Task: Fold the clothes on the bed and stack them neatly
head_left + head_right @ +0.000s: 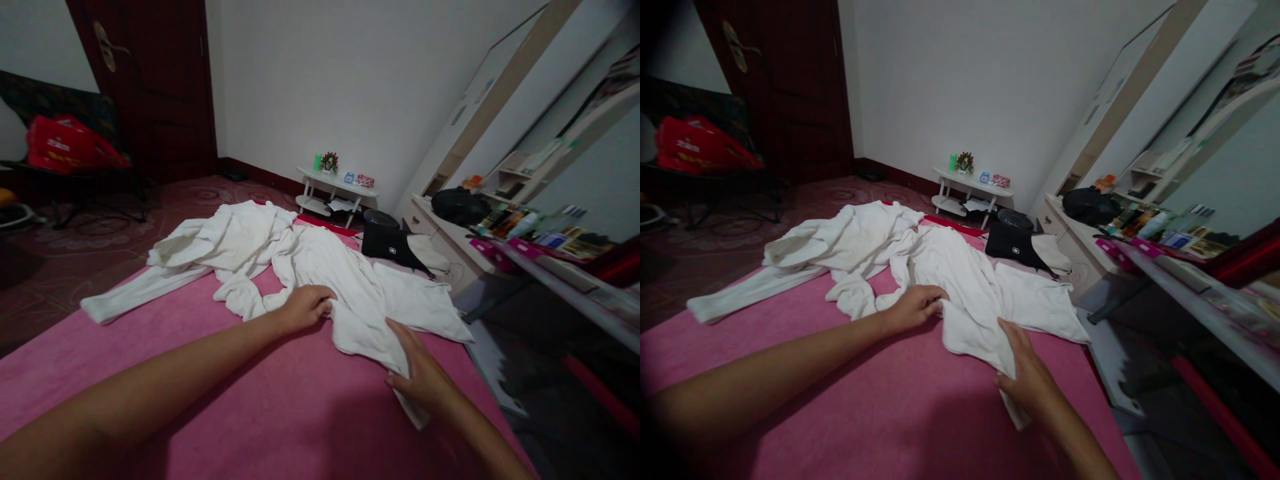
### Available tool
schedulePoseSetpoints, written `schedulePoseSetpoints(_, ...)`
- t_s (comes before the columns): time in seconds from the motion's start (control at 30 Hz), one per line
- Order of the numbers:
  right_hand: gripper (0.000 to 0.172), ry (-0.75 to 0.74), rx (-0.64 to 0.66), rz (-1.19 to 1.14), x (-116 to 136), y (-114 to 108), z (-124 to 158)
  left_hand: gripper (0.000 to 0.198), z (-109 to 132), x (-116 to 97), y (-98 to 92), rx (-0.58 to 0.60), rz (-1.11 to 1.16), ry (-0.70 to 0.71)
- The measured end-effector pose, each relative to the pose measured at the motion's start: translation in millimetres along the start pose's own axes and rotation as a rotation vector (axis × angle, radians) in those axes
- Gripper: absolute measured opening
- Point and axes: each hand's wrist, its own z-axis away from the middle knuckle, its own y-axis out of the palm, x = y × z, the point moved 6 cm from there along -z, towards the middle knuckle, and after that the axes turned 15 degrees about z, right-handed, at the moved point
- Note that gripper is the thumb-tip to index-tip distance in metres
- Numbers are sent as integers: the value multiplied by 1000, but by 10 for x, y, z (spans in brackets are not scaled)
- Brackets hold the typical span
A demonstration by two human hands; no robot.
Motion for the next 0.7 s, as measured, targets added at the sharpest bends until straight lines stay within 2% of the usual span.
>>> schedulePoseSetpoints(0.1, 70, -42, -66, 28, 62, -29, 61, 19, 94, -20, -274, -169, 261, -70)
schedulePoseSetpoints(0.2, 45, -105, -109, -59, 108, -61, 36, 26, 211, -78, -527, -257, 452, -115)
schedulePoseSetpoints(0.33, 31, -187, -162, -205, 298, -250, -20, 35, 403, -264, -882, -267, 407, -121)
schedulePoseSetpoints(0.43, 31, -191, -43, -356, 533, -418, 26, 39, 612, -456, -1095, -198, 368, -163)
schedulePoseSetpoints(0.53, 47, -155, 264, -529, 785, -471, 209, 40, 863, -656, -1207, -88, 381, -259)
schedulePoseSetpoints(0.6, 54, -154, 441, -565, 941, -468, 382, 40, 1021, -780, -1160, 70, 412, -350)
schedulePoseSetpoints(0.7, 46, -152, 588, -459, 1092, -380, 558, 40, 1241, -921, -902, 437, 417, -496)
